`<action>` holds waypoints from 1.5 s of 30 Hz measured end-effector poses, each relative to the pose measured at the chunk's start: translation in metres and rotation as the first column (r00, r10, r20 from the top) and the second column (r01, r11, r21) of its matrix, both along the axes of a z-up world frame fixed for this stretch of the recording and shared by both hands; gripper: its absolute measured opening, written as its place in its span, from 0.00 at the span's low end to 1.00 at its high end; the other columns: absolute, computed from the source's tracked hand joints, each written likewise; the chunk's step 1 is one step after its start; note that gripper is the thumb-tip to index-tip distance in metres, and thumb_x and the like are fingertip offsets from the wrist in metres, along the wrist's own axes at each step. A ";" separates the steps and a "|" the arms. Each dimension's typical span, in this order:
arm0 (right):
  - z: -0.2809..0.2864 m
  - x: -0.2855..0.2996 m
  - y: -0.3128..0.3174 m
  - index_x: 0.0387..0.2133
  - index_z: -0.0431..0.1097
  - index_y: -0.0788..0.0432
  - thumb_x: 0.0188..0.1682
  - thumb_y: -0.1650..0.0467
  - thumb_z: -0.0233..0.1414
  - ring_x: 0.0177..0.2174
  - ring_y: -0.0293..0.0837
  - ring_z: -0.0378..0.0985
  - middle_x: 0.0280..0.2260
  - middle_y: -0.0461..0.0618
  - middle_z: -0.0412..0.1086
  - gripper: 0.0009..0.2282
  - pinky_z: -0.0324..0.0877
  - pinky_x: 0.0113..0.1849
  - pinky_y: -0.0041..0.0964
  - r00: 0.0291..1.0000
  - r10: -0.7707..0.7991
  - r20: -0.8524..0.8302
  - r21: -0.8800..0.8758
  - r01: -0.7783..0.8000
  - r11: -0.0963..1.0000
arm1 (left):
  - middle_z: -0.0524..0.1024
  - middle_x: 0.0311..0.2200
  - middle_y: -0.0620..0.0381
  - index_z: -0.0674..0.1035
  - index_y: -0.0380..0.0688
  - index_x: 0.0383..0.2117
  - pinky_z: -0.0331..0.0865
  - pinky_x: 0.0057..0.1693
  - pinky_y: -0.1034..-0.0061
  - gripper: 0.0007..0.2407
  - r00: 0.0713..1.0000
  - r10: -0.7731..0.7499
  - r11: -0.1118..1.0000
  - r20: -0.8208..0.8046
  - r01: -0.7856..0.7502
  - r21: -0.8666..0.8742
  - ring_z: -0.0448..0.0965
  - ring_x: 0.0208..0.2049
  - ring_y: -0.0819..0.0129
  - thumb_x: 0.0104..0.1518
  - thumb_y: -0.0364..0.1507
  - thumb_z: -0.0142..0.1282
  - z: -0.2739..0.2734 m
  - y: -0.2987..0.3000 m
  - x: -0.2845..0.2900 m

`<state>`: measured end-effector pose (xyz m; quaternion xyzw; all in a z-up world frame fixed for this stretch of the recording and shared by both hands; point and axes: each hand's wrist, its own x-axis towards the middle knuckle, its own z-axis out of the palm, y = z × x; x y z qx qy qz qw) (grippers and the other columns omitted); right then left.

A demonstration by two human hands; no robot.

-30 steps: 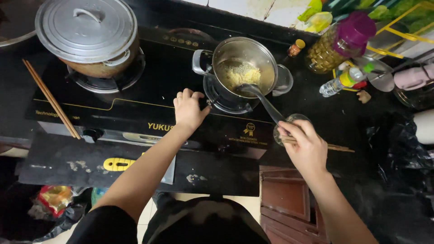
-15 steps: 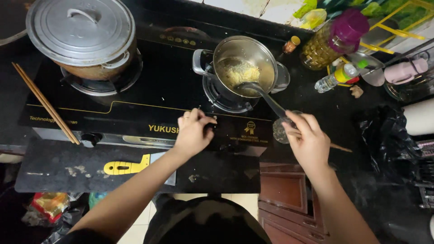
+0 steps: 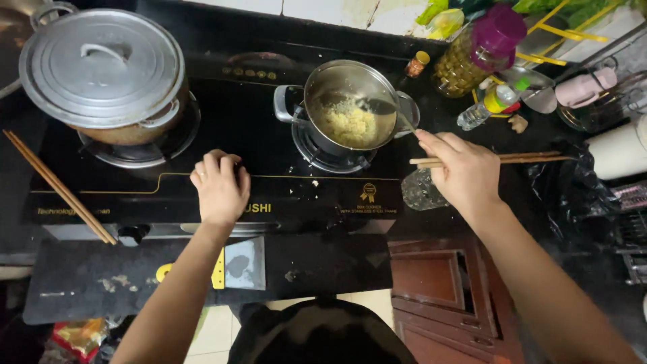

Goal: Pouring oil into a pot on a gas stove and sautéing minced garlic using a ladle and chopsticks.

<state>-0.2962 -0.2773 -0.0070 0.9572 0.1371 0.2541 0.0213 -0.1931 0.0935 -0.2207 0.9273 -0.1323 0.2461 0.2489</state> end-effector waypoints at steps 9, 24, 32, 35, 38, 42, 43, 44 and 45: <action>-0.030 0.034 0.023 0.49 0.76 0.45 0.41 0.74 0.57 0.31 0.44 0.81 0.35 0.42 0.77 0.20 0.74 0.34 0.40 1.000 -0.011 -0.013 -0.121 0.010 0.993 | 0.69 0.49 0.50 0.77 0.45 0.44 0.59 0.57 0.55 0.12 0.998 0.018 1.000 -0.066 -0.017 0.026 0.67 0.51 0.49 0.56 0.33 0.58 -0.003 -0.001 0.000; -0.042 0.055 0.021 0.48 0.76 0.50 0.44 0.74 0.55 0.29 0.44 0.81 0.38 0.47 0.80 0.17 0.75 0.32 0.38 1.000 0.018 0.018 -0.170 -0.015 0.985 | 0.69 0.49 0.49 0.77 0.45 0.45 0.59 0.59 0.55 0.12 0.997 0.031 0.999 -0.073 -0.029 0.028 0.67 0.52 0.49 0.56 0.33 0.58 -0.007 0.000 0.001; 0.000 0.027 0.031 0.45 0.78 0.48 0.43 0.72 0.56 0.26 0.48 0.81 0.30 0.49 0.79 0.15 0.74 0.28 0.42 0.974 -0.139 -0.178 -0.106 0.122 0.987 | 0.69 0.50 0.49 0.76 0.45 0.45 0.59 0.59 0.55 0.13 0.997 0.017 1.000 -0.074 -0.018 -0.009 0.67 0.53 0.49 0.56 0.32 0.57 0.000 -0.003 0.002; -0.025 0.036 0.027 0.47 0.78 0.50 0.40 0.75 0.55 0.27 0.47 0.81 0.33 0.49 0.80 0.20 0.75 0.29 0.41 0.989 -0.081 -0.123 -0.025 0.078 0.997 | 0.69 0.50 0.49 0.76 0.45 0.45 0.59 0.59 0.54 0.13 0.996 0.014 1.000 -0.088 -0.013 0.012 0.67 0.52 0.48 0.56 0.32 0.57 -0.001 -0.003 0.000; -0.037 0.036 0.025 0.49 0.77 0.49 0.42 0.78 0.54 0.30 0.47 0.82 0.37 0.48 0.79 0.21 0.76 0.33 0.41 0.993 -0.115 -0.031 0.102 0.118 0.988 | 0.70 0.50 0.49 0.76 0.45 0.45 0.59 0.59 0.55 0.13 0.996 0.012 1.000 -0.084 -0.011 0.016 0.67 0.52 0.49 0.56 0.32 0.57 0.000 -0.001 0.002; -0.048 0.020 0.029 0.45 0.78 0.49 0.37 0.79 0.54 0.30 0.50 0.81 0.37 0.49 0.79 0.22 0.76 0.32 0.42 0.966 -0.251 -0.054 0.151 0.257 0.955 | 0.69 0.50 0.49 0.76 0.44 0.45 0.59 0.60 0.54 0.13 0.995 -0.002 1.000 -0.098 0.001 -0.012 0.67 0.52 0.49 0.56 0.32 0.57 0.001 -0.001 0.001; -0.049 0.018 0.028 0.45 0.78 0.49 0.37 0.79 0.54 0.30 0.50 0.81 0.37 0.49 0.79 0.22 0.76 0.32 0.42 0.966 -0.254 -0.054 0.153 0.259 0.954 | 0.69 0.50 0.49 0.76 0.44 0.45 0.59 0.60 0.54 0.13 0.995 -0.005 1.000 -0.098 0.004 -0.010 0.67 0.52 0.49 0.56 0.32 0.57 0.001 -0.002 0.001; -0.051 0.016 0.026 0.46 0.77 0.49 0.37 0.80 0.52 0.33 0.48 0.82 0.39 0.48 0.79 0.23 0.76 0.35 0.41 0.979 -0.205 -0.011 0.225 0.202 0.953 | 0.69 0.50 0.49 0.76 0.44 0.45 0.59 0.60 0.55 0.13 0.994 -0.007 1.000 -0.105 0.007 0.001 0.67 0.52 0.49 0.55 0.32 0.57 0.002 -0.001 0.002; -0.053 0.015 0.025 0.48 0.76 0.50 0.38 0.81 0.50 0.36 0.47 0.83 0.42 0.46 0.79 0.23 0.77 0.37 0.39 0.987 -0.158 0.037 0.294 0.140 0.945 | 0.69 0.50 0.49 0.76 0.44 0.45 0.59 0.60 0.55 0.13 0.994 -0.009 1.000 -0.112 0.010 0.011 0.67 0.52 0.49 0.55 0.32 0.57 0.002 -0.001 0.003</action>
